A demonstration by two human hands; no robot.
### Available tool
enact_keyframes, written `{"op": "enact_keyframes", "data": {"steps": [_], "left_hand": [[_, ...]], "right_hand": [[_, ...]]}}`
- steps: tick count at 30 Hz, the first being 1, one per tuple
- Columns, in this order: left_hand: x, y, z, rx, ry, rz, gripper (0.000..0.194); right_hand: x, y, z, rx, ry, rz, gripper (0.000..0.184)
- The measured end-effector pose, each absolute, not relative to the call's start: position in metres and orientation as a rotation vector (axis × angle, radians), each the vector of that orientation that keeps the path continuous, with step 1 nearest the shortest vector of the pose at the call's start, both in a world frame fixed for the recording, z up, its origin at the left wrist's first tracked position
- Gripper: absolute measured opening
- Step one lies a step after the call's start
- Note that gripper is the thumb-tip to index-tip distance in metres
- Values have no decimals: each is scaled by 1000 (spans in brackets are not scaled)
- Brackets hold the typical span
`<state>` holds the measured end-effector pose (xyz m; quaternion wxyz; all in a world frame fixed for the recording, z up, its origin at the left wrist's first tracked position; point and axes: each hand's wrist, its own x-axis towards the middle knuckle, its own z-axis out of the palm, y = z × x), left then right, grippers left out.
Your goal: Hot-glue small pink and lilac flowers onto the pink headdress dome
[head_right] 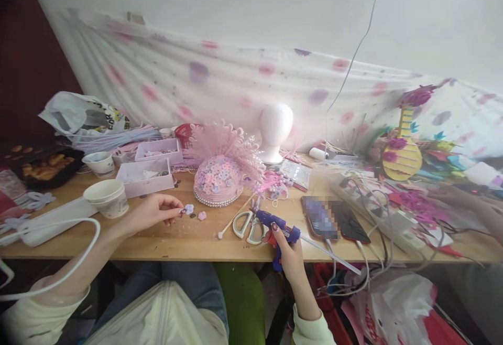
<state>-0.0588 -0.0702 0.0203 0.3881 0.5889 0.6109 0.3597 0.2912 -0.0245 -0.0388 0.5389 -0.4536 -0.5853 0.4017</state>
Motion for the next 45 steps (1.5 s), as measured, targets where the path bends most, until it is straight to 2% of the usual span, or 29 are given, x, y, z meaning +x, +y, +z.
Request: {"op": "enact_keyframes", "data": {"steps": [3,8,15,20,24,35,39,45], "left_hand": [[-47,-72,21,1593,1595,998,25],[-19,-71,18,1992,1581,1129,15],[-3,-72,20,2857,1325,1311,16],[2,-77,29,3266,1091,1230,22],[3,-78,33,3351,998,1128,26],[11,-77,33,3382,997,1123,27],[-4,-75,25,3301,1309,1050,25],[-49,-75,-13,3128,1698,791,36]], "right_hand": [[290,-26,-38,-1064,-1371,954,43],[286,-28,-33,-1046,-1372,975,50],[283,-40,-23,-991,-1447,993,57],[283,-51,-26,-909,-1542,1076,54],[280,-57,-20,-873,-1587,1157,58],[277,-57,-16,-865,-1614,1150,60],[276,-54,-20,-894,-1588,1102,58],[278,-47,-24,-927,-1624,1029,59]]}}
